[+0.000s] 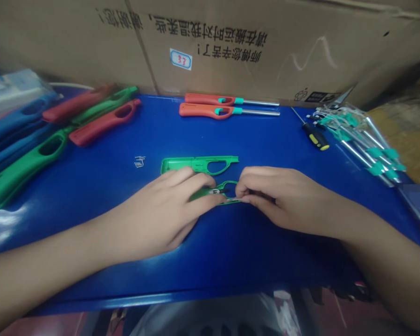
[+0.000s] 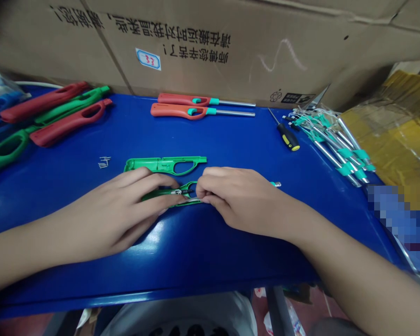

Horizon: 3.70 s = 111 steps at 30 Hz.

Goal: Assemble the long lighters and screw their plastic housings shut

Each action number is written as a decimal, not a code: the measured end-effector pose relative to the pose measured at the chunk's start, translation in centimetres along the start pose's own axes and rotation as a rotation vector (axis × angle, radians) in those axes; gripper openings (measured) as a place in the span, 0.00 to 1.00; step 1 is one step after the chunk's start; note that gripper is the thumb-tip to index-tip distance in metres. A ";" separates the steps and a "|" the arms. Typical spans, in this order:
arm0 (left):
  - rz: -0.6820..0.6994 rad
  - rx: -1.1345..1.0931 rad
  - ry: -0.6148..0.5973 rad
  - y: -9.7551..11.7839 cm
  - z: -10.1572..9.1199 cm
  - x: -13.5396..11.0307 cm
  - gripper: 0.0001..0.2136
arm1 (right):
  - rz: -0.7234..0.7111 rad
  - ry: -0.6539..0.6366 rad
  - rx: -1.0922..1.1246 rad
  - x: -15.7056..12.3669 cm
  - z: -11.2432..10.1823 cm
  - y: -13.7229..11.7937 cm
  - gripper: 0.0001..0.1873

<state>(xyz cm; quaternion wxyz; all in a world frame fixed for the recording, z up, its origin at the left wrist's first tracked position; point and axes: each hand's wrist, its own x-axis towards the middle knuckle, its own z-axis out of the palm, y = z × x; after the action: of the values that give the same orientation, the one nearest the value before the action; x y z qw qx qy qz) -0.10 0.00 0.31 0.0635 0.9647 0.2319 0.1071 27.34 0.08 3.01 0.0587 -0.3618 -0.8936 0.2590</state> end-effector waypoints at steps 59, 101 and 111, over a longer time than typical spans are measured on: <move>-0.022 -0.089 0.073 -0.1 0.5 -0.1 0.19 | 0.154 0.123 0.150 0.7 0.2 -0.3 0.02; 0.058 0.079 -0.001 -0.3 0.4 0.0 0.23 | 0.357 0.033 0.314 0.3 -0.3 -0.8 0.02; 0.026 0.042 -0.005 -0.2 0.3 -0.2 0.20 | 0.193 0.045 0.159 0.7 0.4 -0.5 0.07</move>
<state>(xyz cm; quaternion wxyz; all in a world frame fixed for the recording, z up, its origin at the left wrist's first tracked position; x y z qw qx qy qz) -0.26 0.09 -0.02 0.0425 0.9691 0.2212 0.1005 26.37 0.08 2.87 0.0819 -0.4461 -0.8298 0.3253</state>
